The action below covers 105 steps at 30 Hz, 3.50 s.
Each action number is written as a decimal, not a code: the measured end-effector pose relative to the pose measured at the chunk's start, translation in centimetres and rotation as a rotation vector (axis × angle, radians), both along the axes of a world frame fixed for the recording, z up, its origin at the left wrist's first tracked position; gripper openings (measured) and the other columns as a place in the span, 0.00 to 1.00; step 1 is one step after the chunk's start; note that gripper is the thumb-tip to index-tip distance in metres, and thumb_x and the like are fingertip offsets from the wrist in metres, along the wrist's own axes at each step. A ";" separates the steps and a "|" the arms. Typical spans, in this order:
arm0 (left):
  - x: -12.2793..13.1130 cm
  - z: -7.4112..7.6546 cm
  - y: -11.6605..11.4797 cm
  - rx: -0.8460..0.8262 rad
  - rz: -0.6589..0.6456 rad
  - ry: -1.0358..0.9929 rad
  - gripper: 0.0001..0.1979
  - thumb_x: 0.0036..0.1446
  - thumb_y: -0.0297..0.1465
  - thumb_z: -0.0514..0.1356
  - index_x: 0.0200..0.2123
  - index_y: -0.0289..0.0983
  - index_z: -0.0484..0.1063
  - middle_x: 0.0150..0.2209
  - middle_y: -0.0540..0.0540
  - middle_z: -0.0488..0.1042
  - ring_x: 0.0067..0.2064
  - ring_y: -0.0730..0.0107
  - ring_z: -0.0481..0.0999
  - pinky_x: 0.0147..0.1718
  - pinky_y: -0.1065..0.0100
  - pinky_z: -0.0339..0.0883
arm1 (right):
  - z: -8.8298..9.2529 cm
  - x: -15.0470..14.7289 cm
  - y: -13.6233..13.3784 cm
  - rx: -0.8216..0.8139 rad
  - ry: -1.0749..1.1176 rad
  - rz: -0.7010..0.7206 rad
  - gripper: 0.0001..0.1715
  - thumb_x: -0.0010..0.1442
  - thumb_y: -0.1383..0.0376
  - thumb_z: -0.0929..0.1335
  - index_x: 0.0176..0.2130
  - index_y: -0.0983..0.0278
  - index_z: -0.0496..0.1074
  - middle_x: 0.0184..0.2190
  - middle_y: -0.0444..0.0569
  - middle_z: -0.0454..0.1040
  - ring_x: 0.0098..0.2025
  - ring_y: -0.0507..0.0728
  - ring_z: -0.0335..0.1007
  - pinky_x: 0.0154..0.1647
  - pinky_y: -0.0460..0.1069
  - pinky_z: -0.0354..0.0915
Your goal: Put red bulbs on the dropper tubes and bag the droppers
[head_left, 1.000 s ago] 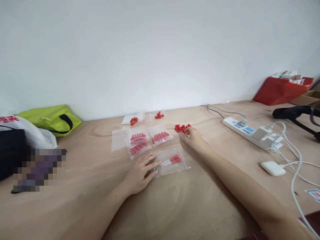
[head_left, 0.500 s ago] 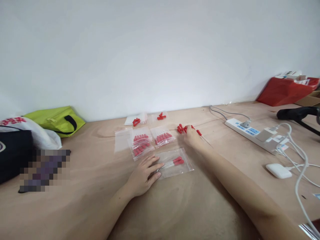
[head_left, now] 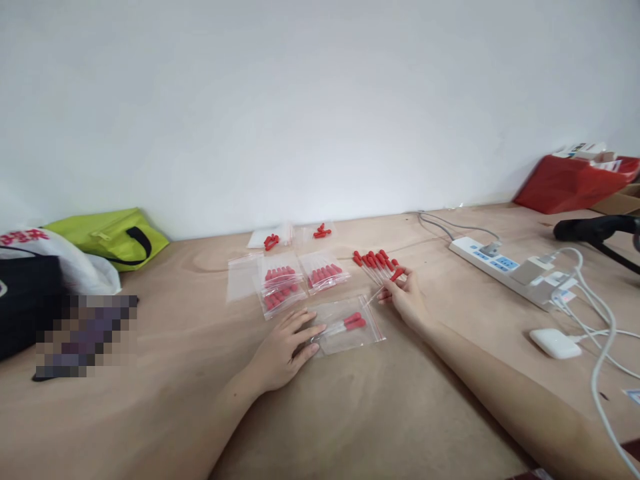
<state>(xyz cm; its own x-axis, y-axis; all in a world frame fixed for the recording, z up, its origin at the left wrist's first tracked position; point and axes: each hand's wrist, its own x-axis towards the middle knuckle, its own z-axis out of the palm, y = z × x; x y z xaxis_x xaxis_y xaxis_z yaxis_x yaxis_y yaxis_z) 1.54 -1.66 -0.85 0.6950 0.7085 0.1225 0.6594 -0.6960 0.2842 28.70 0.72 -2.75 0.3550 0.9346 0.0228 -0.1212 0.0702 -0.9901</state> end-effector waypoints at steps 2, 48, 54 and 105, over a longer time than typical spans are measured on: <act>0.0 0.0 0.0 0.003 -0.004 -0.002 0.17 0.59 0.36 0.49 0.52 0.46 0.63 0.57 0.47 0.60 0.59 0.60 0.55 0.55 0.51 0.53 | -0.1 -0.6 -0.1 0.003 0.038 -0.011 0.26 0.46 0.60 0.67 0.39 0.59 0.48 0.21 0.35 0.64 0.19 0.50 0.65 0.20 0.47 0.66; 0.2 0.2 0.0 -0.023 0.014 -0.033 0.20 0.59 0.36 0.50 0.54 0.43 0.59 0.57 0.47 0.60 0.59 0.61 0.55 0.56 0.53 0.53 | 0.2 -1.7 -2.0 -0.097 -0.162 0.726 0.20 0.50 0.51 0.65 0.24 0.65 0.71 0.20 0.45 0.72 0.23 0.53 0.69 0.29 0.51 0.67; 0.1 0.4 0.0 -0.013 0.011 -0.039 0.18 0.58 0.36 0.50 0.52 0.41 0.61 0.56 0.45 0.61 0.59 0.61 0.55 0.55 0.54 0.54 | 0.7 1.4 0.0 -0.028 -0.679 0.164 0.09 0.48 0.60 0.65 0.25 0.62 0.70 0.22 0.43 0.71 0.23 0.52 0.64 0.26 0.47 0.61; 0.1 0.7 -0.1 -0.019 0.039 -0.036 0.20 0.58 0.36 0.50 0.53 0.40 0.58 0.55 0.45 0.62 0.59 0.60 0.56 0.55 0.55 0.55 | 0.4 -2.6 -1.8 -0.016 0.203 0.129 0.26 0.43 0.54 0.68 0.36 0.59 0.53 0.22 0.38 0.67 0.22 0.50 0.67 0.23 0.47 0.64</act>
